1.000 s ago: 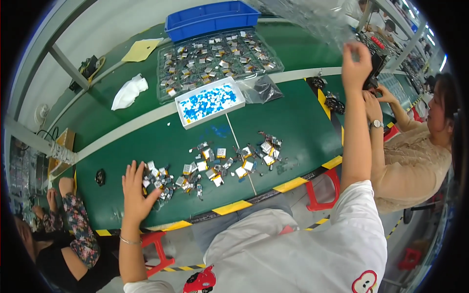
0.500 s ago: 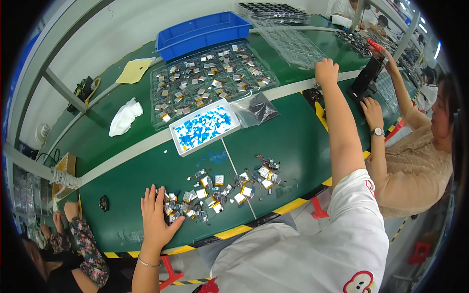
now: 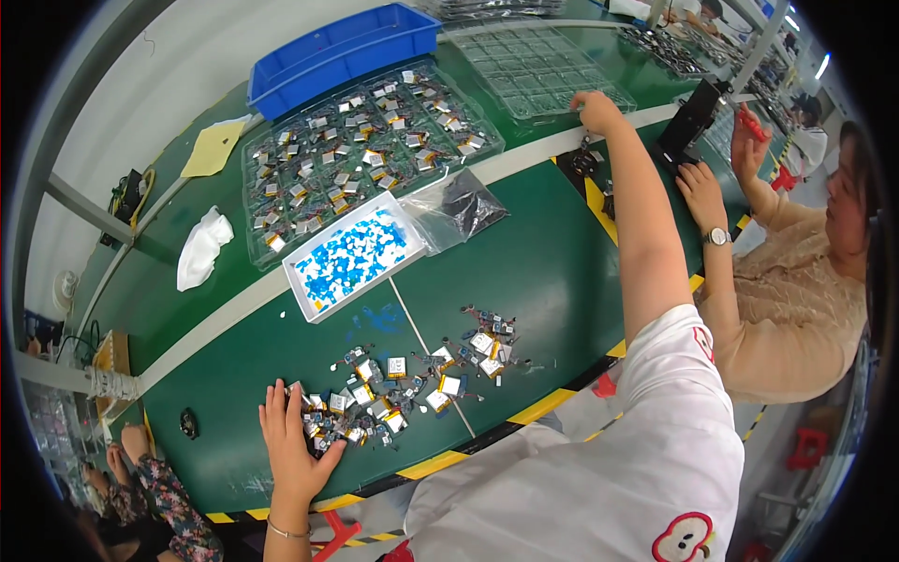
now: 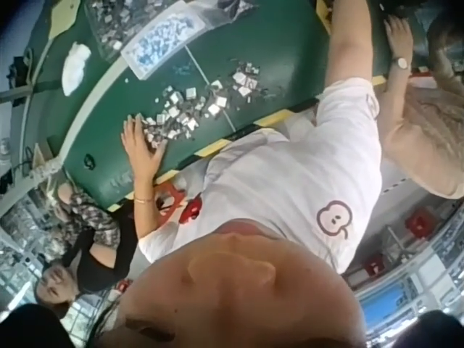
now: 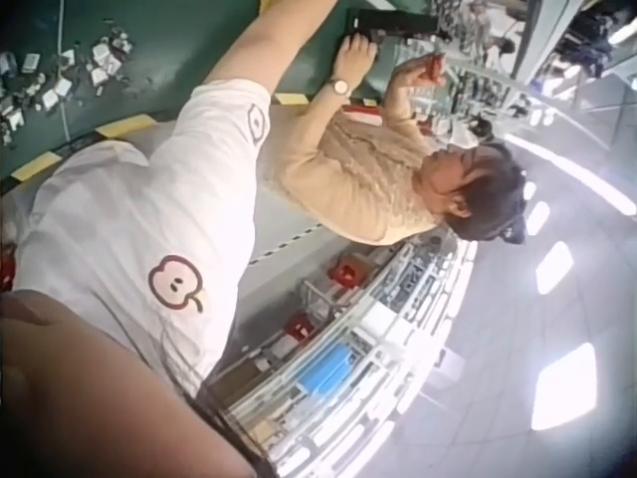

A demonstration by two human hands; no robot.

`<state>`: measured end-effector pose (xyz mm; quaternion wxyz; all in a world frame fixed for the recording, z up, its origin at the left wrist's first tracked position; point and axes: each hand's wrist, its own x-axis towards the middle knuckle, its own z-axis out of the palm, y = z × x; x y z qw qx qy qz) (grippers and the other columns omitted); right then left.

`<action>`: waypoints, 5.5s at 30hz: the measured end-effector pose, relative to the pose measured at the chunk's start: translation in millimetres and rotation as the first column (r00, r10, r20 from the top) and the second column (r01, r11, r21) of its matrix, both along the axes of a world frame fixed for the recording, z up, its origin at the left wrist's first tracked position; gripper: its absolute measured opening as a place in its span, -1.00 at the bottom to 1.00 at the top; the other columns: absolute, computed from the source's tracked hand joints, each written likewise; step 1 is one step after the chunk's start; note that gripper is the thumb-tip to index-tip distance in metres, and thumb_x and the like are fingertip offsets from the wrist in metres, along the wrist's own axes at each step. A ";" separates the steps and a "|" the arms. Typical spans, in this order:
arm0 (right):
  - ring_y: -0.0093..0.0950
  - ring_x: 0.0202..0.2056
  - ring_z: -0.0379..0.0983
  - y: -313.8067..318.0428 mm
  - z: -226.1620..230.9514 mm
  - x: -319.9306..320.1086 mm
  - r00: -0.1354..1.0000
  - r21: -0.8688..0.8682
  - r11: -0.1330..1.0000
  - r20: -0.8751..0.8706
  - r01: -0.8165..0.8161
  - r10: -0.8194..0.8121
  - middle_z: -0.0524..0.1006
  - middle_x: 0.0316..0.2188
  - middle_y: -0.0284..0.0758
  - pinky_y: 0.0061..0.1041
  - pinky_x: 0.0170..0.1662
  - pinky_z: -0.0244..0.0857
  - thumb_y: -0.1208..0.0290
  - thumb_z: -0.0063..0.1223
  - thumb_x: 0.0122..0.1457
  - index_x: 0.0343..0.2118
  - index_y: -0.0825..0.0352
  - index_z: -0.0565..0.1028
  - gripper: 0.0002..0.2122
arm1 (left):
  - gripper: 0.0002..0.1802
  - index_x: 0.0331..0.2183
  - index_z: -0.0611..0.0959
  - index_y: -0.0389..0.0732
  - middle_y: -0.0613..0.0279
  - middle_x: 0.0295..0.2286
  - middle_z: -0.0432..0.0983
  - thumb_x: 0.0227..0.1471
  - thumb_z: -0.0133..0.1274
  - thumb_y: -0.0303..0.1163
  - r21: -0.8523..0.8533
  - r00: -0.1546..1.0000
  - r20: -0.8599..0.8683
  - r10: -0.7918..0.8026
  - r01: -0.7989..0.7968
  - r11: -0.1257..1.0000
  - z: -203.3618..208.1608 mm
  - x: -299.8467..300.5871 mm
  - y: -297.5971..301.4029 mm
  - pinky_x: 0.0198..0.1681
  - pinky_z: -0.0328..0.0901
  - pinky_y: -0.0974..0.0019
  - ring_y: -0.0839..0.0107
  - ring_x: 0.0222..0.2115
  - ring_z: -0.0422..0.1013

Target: The person assembles small electronic modules by hand, connecting circuit boards, batteries, and plastic housings.

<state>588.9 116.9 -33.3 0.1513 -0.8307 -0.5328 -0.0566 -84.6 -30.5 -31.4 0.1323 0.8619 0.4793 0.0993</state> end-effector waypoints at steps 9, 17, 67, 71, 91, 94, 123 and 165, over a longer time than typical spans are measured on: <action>-0.15 -0.16 0.41 -19.3 14.1 -27.2 0.995 -0.127 0.987 0.019 -0.098 0.101 0.51 -0.25 -0.13 -0.27 -0.11 0.29 0.55 -0.15 -0.04 -0.25 0.21 0.52 -0.71 | -0.04 0.10 0.26 -0.25 -0.15 0.12 0.06 -0.36 0.24 -0.12 0.017 0.995 0.039 -0.096 0.095 0.995 0.2 18.1 -2.8 0.18 -0.19 -0.12 -0.09 0.15 -0.01; -0.13 0.06 0.22 -15.0 -13.2 -47.0 0.995 -0.039 0.999 -0.093 -0.030 0.027 0.24 0.05 -0.06 -0.29 0.11 0.13 0.58 -0.27 0.01 0.04 0.05 0.32 -0.52 | -0.01 0.13 0.22 -0.21 -0.12 0.13 0.03 -0.33 0.23 -0.06 0.006 0.979 0.096 -0.179 0.179 0.984 5.2 31.6 -4.5 0.18 -0.19 -0.12 -0.06 0.15 -0.01; -0.16 0.05 0.23 -182.1 7.0 -361.1 0.628 0.089 0.677 -0.303 -0.730 0.717 0.32 0.04 -0.17 -0.24 0.09 0.10 0.33 0.11 0.00 0.01 0.27 0.36 -0.54 | -0.27 0.12 0.27 -0.04 -0.04 0.11 0.11 -0.08 0.07 -0.07 0.357 0.974 0.075 0.212 -0.225 0.907 -2.0 -56.9 45.8 0.11 -0.10 -0.16 -0.05 0.12 0.04; -0.27 -0.26 0.44 -153.6 10.4 -363.8 0.666 0.182 0.709 -0.247 -0.681 0.704 0.50 -0.33 -0.21 -0.40 -0.18 0.31 0.53 0.05 0.02 -0.30 0.38 0.50 -0.84 | -0.21 0.19 0.12 0.10 -0.01 0.19 -0.06 0.01 -0.20 0.25 0.383 0.488 -0.327 0.809 -0.714 0.586 -38.8 -160.7 60.4 0.11 -0.17 -0.31 -0.14 0.17 -0.08; -0.58 -0.56 0.32 -129.4 35.2 -413.7 0.584 0.506 0.621 -0.255 -0.598 0.771 0.38 -0.62 -0.38 -0.66 -0.47 0.22 0.60 0.10 -0.14 -0.53 0.37 0.39 -0.89 | -0.78 -0.32 0.60 -0.31 0.19 -0.44 0.56 -0.01 0.11 -0.37 -0.604 0.552 0.728 0.406 0.238 0.760 37.4 65.9 53.4 -0.36 0.37 0.45 0.46 -0.44 0.47; -0.45 -0.45 0.36 -134.4 25.5 -419.1 0.627 0.522 0.560 -0.060 -0.643 0.776 0.41 -0.52 -0.35 -0.56 -0.33 0.25 0.58 0.16 -0.19 -0.51 0.33 0.42 -0.85 | -0.79 -0.28 0.58 -0.37 0.15 -0.39 0.55 0.05 0.03 -0.43 -0.571 0.261 0.818 0.512 0.475 0.670 20.8 98.7 44.4 -0.33 0.42 0.46 0.45 -0.39 0.49; -0.51 -0.43 0.46 -139.5 25.2 -389.1 0.152 0.541 0.504 -0.566 -0.673 0.810 0.52 -0.45 -0.24 -0.59 -0.37 0.30 0.73 0.06 -0.09 -0.43 0.45 0.53 -0.87 | -0.79 -0.43 0.57 -0.38 0.30 -0.61 0.43 0.07 -0.09 -0.44 -0.673 0.485 0.734 0.475 0.614 0.412 14.5 84.4 38.2 -0.61 0.12 0.58 0.65 -0.68 0.24; -0.45 -0.62 0.35 -131.7 12.0 -394.2 0.317 0.529 0.410 -0.261 -0.743 0.912 0.44 -0.62 -0.31 -0.57 -0.50 0.26 0.69 0.08 -0.23 -0.53 0.37 0.46 -0.86 | -0.91 -0.50 0.57 -0.32 0.33 -0.70 0.40 -0.03 -0.02 -0.54 -0.420 0.587 0.788 0.185 0.293 0.859 6.0 94.5 18.7 -0.68 0.06 0.50 0.69 -0.75 0.17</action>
